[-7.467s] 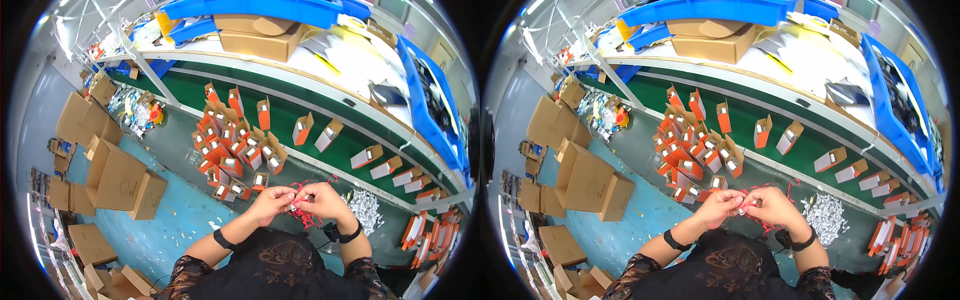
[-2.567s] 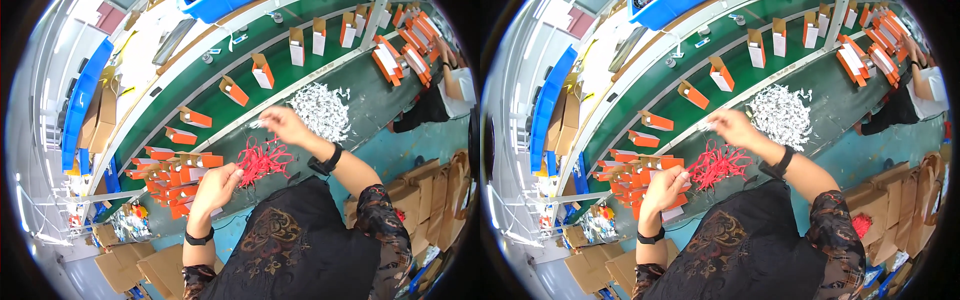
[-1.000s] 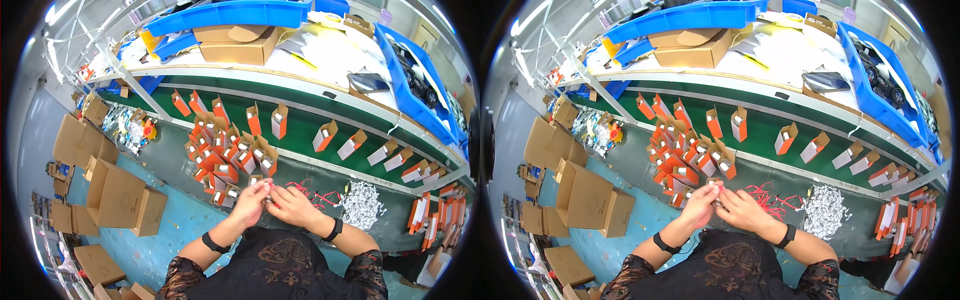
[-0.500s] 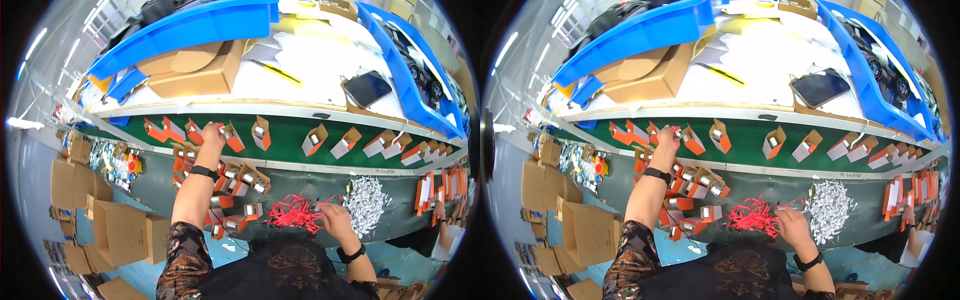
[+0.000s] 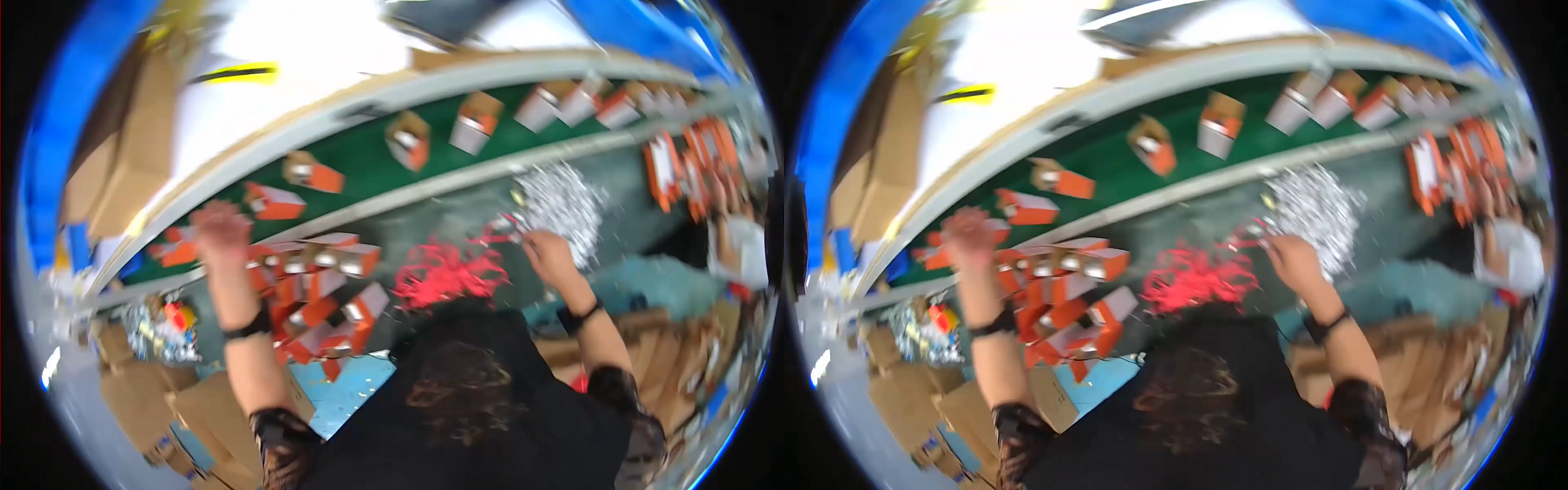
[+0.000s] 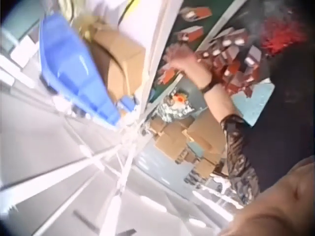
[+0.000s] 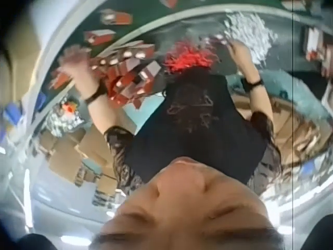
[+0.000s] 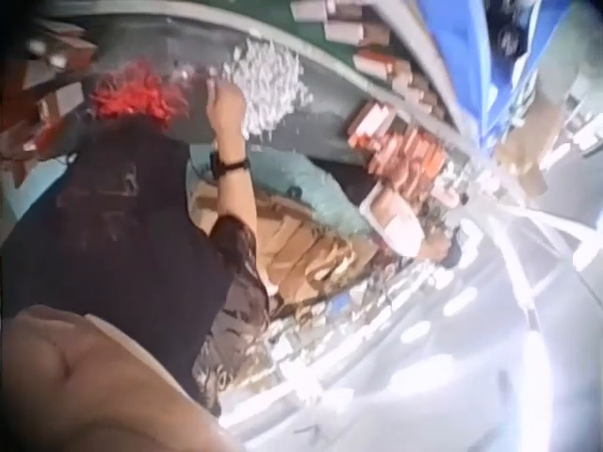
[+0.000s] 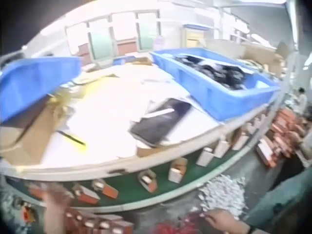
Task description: The person picks up a red lanyard and a white plastic clip by hand, joins them together, and places the assembled unit into an orange box.
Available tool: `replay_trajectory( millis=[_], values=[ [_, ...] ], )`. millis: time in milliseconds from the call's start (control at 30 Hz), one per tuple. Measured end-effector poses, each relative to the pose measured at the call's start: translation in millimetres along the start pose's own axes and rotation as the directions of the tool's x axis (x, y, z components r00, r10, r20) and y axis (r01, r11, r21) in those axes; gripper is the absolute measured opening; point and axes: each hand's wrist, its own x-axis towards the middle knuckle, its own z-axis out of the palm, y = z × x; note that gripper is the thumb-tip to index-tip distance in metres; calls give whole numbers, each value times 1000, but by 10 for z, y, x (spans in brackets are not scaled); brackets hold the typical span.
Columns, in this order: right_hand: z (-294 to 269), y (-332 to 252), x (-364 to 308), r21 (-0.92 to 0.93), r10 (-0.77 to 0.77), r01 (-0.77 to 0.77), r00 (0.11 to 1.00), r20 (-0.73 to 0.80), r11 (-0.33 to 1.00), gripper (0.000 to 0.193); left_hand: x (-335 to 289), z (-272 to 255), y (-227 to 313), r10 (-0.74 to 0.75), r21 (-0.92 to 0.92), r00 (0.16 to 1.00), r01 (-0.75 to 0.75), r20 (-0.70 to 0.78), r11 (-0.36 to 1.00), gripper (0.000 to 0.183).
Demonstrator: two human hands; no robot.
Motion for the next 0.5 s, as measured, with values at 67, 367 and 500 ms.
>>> replay_trajectory(
  millis=[67, 367, 500],
  values=[
    [178, 380, -42, -74, 103, -100, 994, 35, 992, 21, 140, 1429, -62, 132, 151, 545, -9, -828, 988, 24],
    [1205, 580, 412, -218, 173, -124, 960, 222, 968, 26, -613, 3341, -1584, -125, -73, 662, 105, -739, 992, 17],
    [1365, 755, 377, -481, 155, -32, 964, 218, 876, 21, -868, 3554, -2175, -279, -201, 506, 204, -816, 958, 15]
  ],
)
